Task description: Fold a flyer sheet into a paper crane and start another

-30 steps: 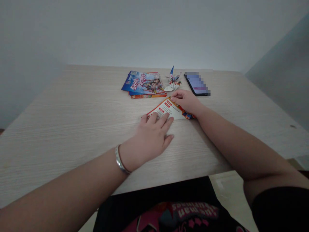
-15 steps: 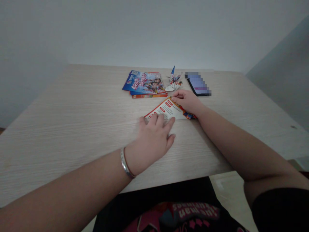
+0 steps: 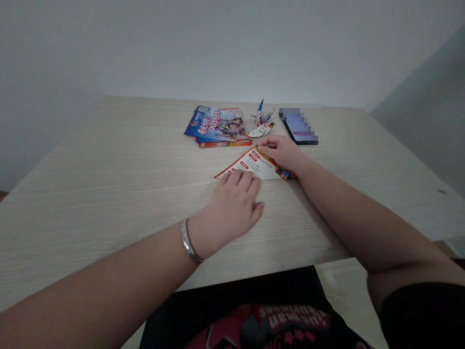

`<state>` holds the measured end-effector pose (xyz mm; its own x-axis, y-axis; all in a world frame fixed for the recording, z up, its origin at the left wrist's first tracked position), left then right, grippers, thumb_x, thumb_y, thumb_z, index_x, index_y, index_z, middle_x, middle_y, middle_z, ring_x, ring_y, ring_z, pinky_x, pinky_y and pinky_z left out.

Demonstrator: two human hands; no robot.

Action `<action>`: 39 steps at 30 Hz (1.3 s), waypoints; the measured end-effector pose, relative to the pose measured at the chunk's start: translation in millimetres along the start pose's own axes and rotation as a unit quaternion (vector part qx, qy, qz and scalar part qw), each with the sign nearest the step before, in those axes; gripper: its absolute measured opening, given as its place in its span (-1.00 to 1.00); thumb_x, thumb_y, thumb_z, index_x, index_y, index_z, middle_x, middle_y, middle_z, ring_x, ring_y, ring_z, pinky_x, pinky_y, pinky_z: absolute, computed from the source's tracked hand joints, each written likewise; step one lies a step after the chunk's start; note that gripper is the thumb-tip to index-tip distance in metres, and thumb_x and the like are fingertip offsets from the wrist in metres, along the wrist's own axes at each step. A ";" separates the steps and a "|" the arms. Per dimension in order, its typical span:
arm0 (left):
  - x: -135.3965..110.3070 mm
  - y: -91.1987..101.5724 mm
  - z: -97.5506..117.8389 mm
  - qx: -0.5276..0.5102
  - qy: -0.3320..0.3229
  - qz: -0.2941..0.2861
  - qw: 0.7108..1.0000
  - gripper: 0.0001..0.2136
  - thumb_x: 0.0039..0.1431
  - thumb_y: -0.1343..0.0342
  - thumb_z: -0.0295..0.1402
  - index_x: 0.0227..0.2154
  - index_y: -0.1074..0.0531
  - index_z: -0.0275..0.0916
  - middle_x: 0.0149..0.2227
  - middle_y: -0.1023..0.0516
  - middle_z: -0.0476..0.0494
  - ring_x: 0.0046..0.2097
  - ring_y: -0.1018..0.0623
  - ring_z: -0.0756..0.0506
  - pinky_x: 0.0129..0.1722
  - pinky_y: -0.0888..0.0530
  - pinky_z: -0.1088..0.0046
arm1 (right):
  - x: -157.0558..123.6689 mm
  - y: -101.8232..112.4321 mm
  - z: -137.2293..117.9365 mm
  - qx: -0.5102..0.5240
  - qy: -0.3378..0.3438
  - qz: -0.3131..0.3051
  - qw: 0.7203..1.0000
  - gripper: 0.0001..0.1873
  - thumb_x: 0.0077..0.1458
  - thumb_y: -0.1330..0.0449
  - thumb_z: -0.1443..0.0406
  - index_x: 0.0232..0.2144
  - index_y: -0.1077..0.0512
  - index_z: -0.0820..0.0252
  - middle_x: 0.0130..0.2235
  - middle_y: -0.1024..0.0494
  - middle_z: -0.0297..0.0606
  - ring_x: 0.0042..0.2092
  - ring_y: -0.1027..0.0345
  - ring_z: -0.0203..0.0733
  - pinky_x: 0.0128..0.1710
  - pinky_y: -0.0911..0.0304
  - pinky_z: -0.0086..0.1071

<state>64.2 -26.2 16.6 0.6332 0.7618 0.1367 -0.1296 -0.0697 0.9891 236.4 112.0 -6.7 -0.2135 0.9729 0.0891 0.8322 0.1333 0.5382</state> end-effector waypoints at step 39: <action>9.0 12.1 -23.2 0.010 -0.078 -0.057 0.995 -0.64 0.47 0.11 -0.32 0.14 -0.46 -0.29 0.13 -0.53 -0.33 0.15 -0.47 -0.30 0.17 -0.44 0.09 | -29.6 43.1 -26.2 -0.377 -0.108 -0.226 0.892 -0.68 -0.10 -0.50 0.06 -0.53 -0.51 0.07 -0.52 -0.55 -0.32 -0.45 -0.37 -0.18 -0.40 -0.13 -0.25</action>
Point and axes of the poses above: each hand's wrist, its own x-axis towards the middle knuckle, its own y-axis out of the back of the hand, z = x × y, the point moved 3 cm from there along x, towards the middle knuckle
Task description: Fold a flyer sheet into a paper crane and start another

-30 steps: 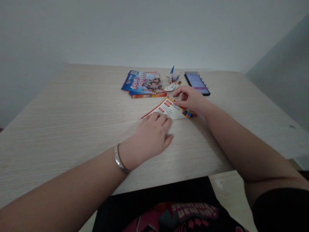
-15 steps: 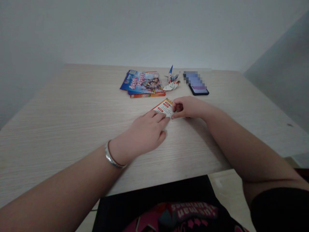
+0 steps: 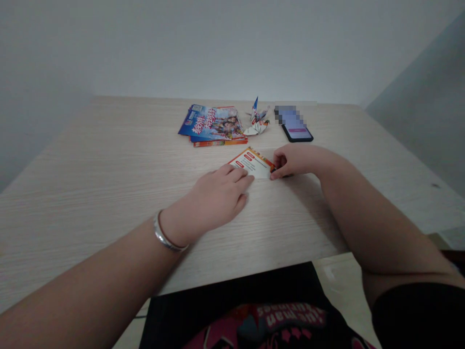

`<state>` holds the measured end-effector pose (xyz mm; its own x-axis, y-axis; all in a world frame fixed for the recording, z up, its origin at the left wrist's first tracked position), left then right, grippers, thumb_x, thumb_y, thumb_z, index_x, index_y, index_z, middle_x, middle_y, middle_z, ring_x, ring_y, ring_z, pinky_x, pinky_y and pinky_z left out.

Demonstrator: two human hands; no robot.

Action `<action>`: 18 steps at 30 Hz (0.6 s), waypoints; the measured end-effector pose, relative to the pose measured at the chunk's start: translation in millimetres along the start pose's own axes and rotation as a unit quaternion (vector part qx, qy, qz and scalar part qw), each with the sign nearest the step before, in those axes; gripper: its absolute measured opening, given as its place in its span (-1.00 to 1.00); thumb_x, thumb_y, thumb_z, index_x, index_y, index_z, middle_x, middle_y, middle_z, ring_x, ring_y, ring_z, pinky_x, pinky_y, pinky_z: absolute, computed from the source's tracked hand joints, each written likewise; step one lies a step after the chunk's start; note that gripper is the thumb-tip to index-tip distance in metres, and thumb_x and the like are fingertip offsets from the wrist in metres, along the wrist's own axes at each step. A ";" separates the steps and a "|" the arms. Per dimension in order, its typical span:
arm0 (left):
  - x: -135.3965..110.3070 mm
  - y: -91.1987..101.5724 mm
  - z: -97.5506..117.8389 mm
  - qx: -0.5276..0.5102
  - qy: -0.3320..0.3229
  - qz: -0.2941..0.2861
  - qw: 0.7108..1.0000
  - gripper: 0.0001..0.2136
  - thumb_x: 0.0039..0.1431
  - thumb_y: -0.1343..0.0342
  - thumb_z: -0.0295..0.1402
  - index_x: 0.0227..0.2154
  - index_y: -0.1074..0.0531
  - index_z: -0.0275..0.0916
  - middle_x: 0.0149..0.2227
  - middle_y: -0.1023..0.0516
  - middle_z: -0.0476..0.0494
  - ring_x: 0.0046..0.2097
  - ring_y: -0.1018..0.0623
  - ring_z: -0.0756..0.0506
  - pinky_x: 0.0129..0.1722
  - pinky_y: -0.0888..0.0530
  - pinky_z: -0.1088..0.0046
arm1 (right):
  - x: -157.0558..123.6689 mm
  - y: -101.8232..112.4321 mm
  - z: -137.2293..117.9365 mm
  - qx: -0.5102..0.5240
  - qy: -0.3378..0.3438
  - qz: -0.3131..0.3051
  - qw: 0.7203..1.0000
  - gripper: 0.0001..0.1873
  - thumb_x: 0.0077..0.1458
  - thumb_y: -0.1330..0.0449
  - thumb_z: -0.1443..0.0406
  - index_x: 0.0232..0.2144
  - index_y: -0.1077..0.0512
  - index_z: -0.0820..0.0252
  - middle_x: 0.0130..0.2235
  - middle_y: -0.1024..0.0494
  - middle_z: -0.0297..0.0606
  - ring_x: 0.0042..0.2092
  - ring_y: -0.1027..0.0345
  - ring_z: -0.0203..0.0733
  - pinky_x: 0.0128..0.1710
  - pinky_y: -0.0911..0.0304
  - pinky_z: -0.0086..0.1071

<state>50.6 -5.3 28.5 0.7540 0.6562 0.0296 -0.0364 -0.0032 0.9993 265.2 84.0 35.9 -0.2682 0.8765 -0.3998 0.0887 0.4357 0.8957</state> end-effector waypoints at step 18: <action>0.0 0.1 -1.6 0.001 -0.002 0.006 1.000 -0.61 0.50 0.10 -0.27 0.20 -0.45 -0.31 0.20 -0.53 -0.33 0.19 -0.48 -0.30 0.20 -0.43 0.11 | -4.4 3.8 52.7 0.034 -0.004 -0.091 0.995 -0.86 -0.11 -0.47 0.23 -0.44 -0.60 0.06 -0.45 -0.64 -0.33 -0.40 -0.48 -0.14 -0.41 -0.29 -0.30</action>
Point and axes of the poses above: each hand's wrist, its own x-axis towards the middle knuckle, its own y-axis out of the back of the hand, z = x × y, the point moved 3 cm from there along x, towards the middle knuckle
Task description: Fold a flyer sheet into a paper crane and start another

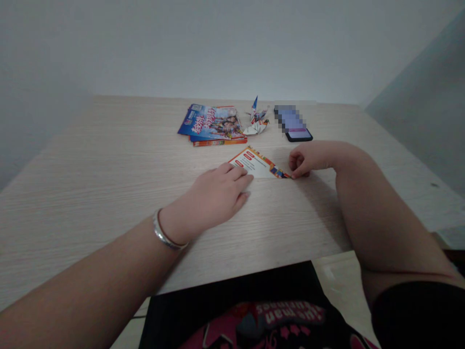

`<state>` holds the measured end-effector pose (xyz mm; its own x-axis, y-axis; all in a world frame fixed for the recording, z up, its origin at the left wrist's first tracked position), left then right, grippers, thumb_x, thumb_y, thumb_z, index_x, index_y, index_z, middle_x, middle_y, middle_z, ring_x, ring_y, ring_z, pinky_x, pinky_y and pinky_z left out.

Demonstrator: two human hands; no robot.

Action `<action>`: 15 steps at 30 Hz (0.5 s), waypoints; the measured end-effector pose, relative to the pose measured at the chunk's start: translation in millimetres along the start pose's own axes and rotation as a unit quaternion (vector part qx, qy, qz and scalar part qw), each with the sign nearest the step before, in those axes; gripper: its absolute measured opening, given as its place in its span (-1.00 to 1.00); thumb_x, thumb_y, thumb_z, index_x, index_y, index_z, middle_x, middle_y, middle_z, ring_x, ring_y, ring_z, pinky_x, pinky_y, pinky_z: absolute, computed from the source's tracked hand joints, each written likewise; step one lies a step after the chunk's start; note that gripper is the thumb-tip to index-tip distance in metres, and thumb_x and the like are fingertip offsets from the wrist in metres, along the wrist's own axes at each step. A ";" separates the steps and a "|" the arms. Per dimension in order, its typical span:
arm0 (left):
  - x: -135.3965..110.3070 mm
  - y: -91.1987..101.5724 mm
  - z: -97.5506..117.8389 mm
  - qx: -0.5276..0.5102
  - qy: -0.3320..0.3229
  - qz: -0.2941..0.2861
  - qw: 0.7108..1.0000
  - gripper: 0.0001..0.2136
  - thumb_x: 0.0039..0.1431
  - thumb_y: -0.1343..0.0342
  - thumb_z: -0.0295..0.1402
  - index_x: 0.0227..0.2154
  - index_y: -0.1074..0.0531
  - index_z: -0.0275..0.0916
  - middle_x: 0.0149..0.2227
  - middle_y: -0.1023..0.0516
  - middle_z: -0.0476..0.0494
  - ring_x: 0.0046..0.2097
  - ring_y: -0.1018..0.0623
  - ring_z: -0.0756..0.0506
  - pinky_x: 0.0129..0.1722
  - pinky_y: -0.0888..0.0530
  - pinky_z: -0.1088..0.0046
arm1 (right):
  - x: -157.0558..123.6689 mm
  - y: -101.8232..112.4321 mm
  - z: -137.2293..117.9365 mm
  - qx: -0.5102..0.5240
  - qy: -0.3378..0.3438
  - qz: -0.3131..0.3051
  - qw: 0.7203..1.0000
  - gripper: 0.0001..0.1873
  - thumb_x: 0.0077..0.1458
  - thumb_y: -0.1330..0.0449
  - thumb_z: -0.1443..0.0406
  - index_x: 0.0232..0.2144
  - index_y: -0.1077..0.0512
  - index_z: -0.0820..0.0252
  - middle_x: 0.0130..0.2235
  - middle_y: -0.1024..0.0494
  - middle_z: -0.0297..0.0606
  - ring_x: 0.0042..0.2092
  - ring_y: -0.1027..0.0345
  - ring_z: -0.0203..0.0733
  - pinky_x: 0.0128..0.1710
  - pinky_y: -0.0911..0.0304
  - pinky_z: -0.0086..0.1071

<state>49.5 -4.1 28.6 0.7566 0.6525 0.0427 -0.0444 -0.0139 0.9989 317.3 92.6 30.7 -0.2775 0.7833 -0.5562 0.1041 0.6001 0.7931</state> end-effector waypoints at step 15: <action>1.5 -2.2 -0.7 0.008 0.013 -0.008 1.000 -0.60 0.50 0.06 -0.19 0.23 -0.44 -0.23 0.17 -0.53 -0.33 0.16 -0.47 -0.34 0.14 -0.45 0.06 | 0.5 -11.3 -56.8 -0.048 -0.011 0.110 0.993 -0.63 0.05 -0.40 -0.05 -0.41 -0.50 0.09 -0.47 -0.58 -0.25 -0.41 -0.40 -0.13 -0.38 -0.14 -0.24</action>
Point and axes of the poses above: each hand's wrist, its own x-axis towards the middle knuckle, its own y-axis out of the back of the hand, z = x × y, the point moved 3 cm from there along x, towards the middle knuckle
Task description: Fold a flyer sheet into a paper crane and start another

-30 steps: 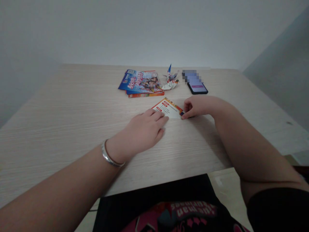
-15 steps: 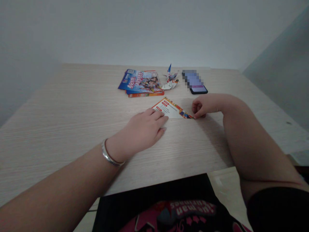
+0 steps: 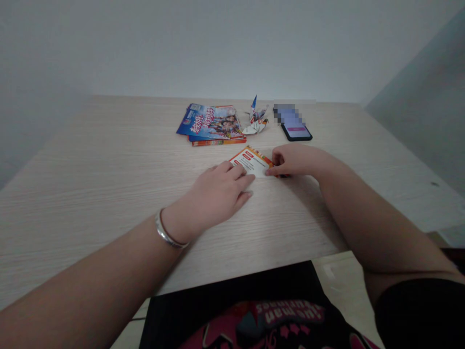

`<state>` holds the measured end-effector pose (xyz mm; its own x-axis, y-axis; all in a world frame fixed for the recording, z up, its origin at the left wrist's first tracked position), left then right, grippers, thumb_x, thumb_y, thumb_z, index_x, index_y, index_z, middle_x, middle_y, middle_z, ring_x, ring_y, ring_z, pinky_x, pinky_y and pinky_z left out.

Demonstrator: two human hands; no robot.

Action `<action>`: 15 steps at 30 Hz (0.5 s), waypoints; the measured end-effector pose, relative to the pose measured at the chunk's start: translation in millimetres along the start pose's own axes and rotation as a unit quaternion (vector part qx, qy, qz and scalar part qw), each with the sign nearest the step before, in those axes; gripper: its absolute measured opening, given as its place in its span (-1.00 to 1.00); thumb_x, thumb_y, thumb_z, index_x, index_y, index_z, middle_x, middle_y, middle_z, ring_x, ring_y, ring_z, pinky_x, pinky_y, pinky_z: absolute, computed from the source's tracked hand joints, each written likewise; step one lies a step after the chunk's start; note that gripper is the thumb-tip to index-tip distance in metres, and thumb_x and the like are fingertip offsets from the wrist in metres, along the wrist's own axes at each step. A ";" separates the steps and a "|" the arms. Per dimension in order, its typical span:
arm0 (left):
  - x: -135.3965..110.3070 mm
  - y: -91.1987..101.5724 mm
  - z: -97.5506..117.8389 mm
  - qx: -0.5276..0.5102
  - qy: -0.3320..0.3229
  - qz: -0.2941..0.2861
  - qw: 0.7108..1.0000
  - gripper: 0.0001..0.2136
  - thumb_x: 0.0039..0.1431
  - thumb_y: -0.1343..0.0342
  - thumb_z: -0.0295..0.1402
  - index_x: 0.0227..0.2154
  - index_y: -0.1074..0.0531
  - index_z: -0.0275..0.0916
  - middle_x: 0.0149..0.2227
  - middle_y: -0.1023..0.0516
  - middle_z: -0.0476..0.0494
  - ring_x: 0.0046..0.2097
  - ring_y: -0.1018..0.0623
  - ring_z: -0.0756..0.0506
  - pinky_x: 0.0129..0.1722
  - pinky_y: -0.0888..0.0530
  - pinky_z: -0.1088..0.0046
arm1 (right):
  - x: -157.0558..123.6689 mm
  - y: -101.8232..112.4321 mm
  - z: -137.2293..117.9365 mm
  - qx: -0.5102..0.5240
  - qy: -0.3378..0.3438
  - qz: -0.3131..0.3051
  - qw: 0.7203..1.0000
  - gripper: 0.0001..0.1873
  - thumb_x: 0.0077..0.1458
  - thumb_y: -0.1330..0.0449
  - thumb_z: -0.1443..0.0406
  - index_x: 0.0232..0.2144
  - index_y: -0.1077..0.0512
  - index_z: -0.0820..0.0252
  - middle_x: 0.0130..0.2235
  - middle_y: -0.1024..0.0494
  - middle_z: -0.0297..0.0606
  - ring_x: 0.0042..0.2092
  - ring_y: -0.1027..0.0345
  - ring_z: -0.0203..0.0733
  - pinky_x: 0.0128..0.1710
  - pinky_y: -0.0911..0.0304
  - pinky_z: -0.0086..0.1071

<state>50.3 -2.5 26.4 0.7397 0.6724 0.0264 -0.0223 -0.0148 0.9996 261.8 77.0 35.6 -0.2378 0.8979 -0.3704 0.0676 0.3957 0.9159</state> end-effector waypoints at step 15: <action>1.7 8.3 1.4 -0.008 0.020 -0.023 0.999 -0.63 0.48 0.03 -0.22 0.18 -0.49 -0.25 0.17 -0.53 -0.37 0.16 -0.50 -0.36 0.12 -0.49 0.04 | 1.8 -5.6 -4.9 -0.051 -0.028 0.004 0.998 -0.37 -0.05 -0.32 -0.25 -0.20 -0.54 0.12 -0.23 -0.66 -0.14 -0.27 -0.47 -0.04 -0.38 -0.19 -0.23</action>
<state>52.4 -2.5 34.8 0.7127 0.7011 -0.0206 0.0005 0.0288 0.9996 256.2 75.5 30.6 -0.1823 0.9117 -0.3683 -0.0306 0.3691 0.9289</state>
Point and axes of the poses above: each hand's wrist, its own x-axis towards the middle knuckle, its own y-axis out of the back of the hand, z = x × y, the point moved 3 cm from there along x, towards the middle knuckle
